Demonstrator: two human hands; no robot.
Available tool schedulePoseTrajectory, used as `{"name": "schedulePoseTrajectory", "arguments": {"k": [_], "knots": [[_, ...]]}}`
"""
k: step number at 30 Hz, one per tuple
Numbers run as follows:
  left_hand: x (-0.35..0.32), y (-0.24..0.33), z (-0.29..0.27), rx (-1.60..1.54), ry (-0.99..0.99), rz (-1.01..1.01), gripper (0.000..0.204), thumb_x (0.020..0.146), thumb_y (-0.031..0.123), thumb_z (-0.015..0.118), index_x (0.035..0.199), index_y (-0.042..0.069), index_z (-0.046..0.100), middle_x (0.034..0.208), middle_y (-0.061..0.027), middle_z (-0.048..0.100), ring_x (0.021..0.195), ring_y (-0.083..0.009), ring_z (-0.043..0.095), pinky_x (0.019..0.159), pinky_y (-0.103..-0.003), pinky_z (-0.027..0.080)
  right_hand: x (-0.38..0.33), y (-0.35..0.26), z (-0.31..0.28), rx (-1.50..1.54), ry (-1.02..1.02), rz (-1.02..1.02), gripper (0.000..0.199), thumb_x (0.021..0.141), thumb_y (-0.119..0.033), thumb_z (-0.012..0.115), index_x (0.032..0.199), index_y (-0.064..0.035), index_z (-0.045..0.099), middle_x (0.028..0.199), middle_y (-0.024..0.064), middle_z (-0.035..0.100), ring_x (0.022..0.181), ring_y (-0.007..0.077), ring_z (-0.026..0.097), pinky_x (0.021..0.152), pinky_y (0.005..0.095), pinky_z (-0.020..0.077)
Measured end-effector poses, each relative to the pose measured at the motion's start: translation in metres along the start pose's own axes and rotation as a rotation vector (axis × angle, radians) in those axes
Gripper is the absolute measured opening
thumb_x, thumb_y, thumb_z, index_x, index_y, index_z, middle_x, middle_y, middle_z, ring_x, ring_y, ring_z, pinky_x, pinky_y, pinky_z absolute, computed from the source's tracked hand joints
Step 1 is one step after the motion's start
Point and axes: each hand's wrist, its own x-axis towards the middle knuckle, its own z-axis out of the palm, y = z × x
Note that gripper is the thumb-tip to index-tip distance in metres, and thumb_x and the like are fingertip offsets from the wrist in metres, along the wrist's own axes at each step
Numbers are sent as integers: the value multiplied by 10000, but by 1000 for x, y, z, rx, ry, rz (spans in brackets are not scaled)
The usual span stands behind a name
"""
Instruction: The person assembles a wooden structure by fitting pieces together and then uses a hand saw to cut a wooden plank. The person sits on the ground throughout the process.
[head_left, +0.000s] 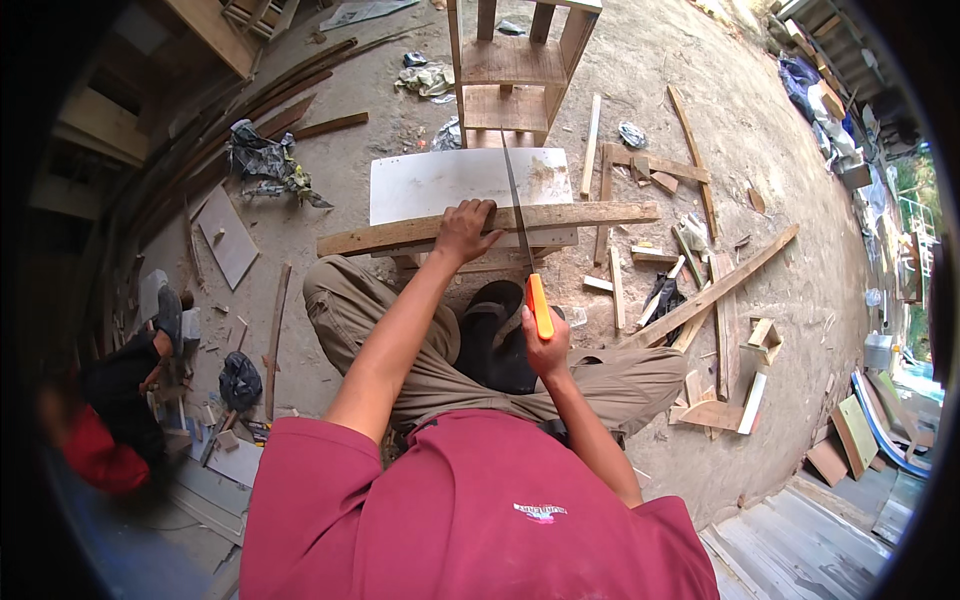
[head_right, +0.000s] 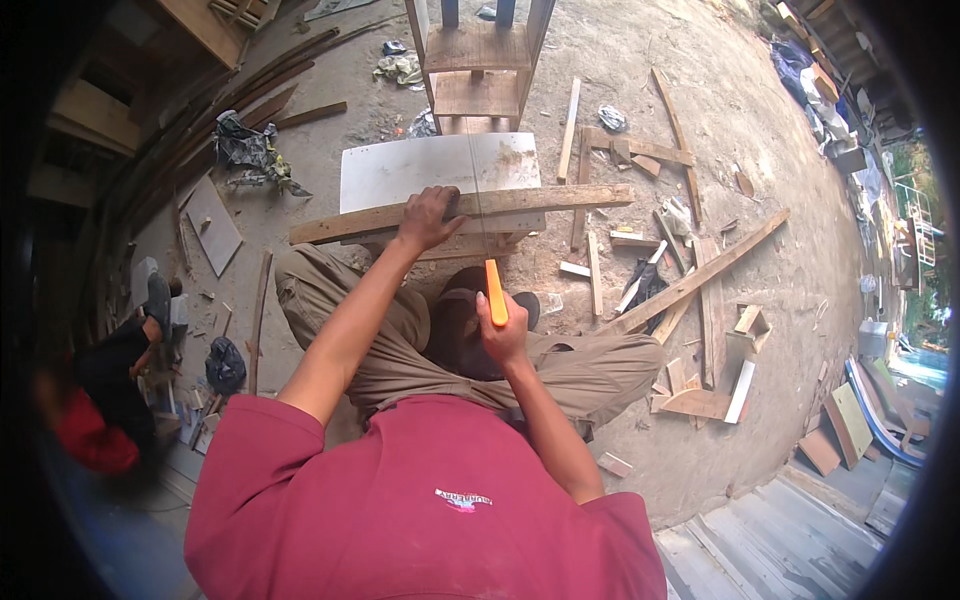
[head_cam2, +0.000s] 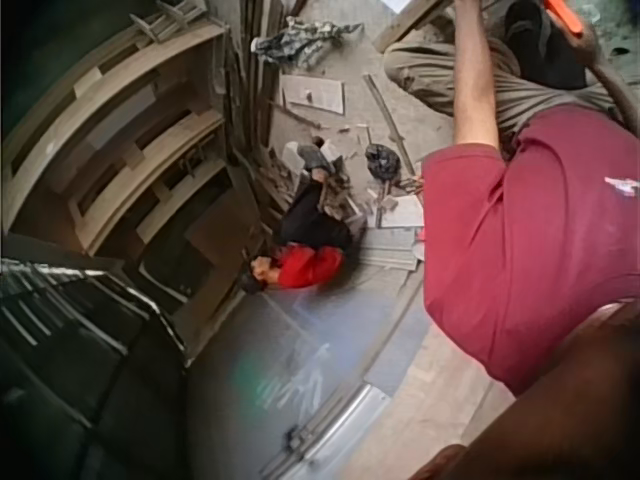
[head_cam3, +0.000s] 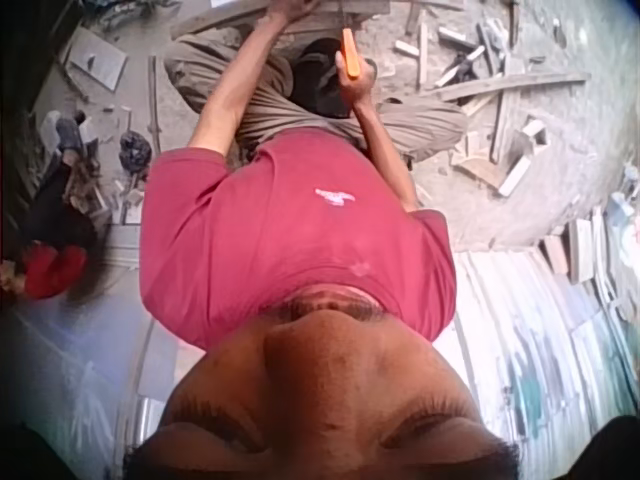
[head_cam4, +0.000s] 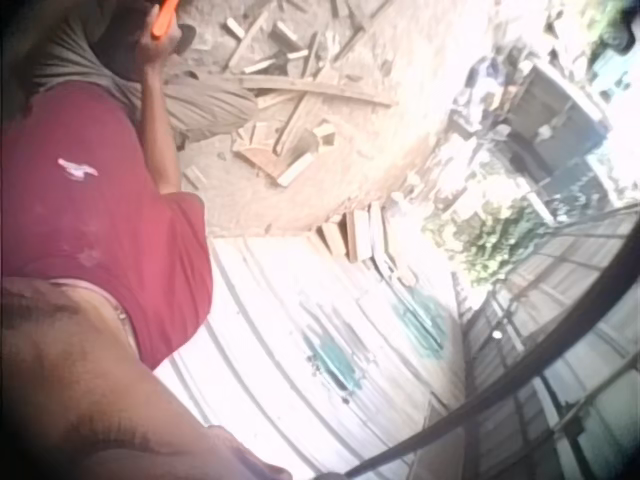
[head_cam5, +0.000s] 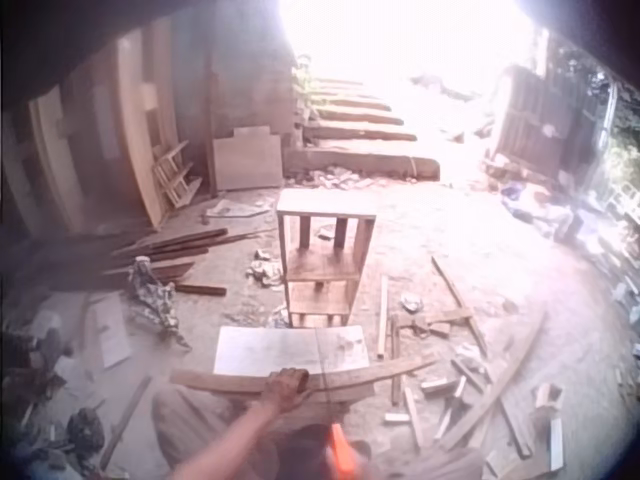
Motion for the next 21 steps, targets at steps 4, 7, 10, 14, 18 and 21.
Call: {"name": "schedulePoseTrajectory", "arguments": {"k": [4,7,10,14,18,21], "knots": [[-2,6,1,62,7,-2,538,816,412,721,1230,94,592,1090,-79,644,1043,-262,606,894,-420,454,15,6,9,-36,-7,0,277,943,-188,663,767,7,574,570,96,504,494,174,469,498,335,389],[-2,8,1,92,18,8,536,809,402,724,1228,93,595,1064,-75,639,1031,-257,608,883,-422,455,18,9,16,-13,5,6,283,944,-191,660,759,4,572,566,93,499,490,172,464,495,334,388],[-4,5,3,142,17,33,540,803,393,730,1230,94,591,1046,-74,635,1024,-251,608,869,-415,456,16,12,19,-1,6,24,284,944,-188,654,750,2,571,562,94,496,485,175,460,493,338,388],[-3,3,3,196,16,72,550,797,401,738,1228,97,586,1034,-75,630,1017,-250,604,852,-406,458,4,15,16,35,2,95,265,937,-158,641,740,2,563,557,98,489,481,180,457,488,351,381],[-2,4,5,193,-5,58,561,798,432,736,1221,97,588,1031,-74,627,1016,-255,601,853,-409,457,-43,25,6,59,-13,123,234,911,-113,633,730,8,548,550,102,476,479,174,466,480,362,374],[-5,0,9,183,27,53,561,801,441,737,1222,102,589,1041,-75,629,1022,-256,600,862,-412,455,-70,10,-13,8,-67,143,211,927,-122,590,756,2,587,556,7,512,496,88,465,472,272,370]]}}
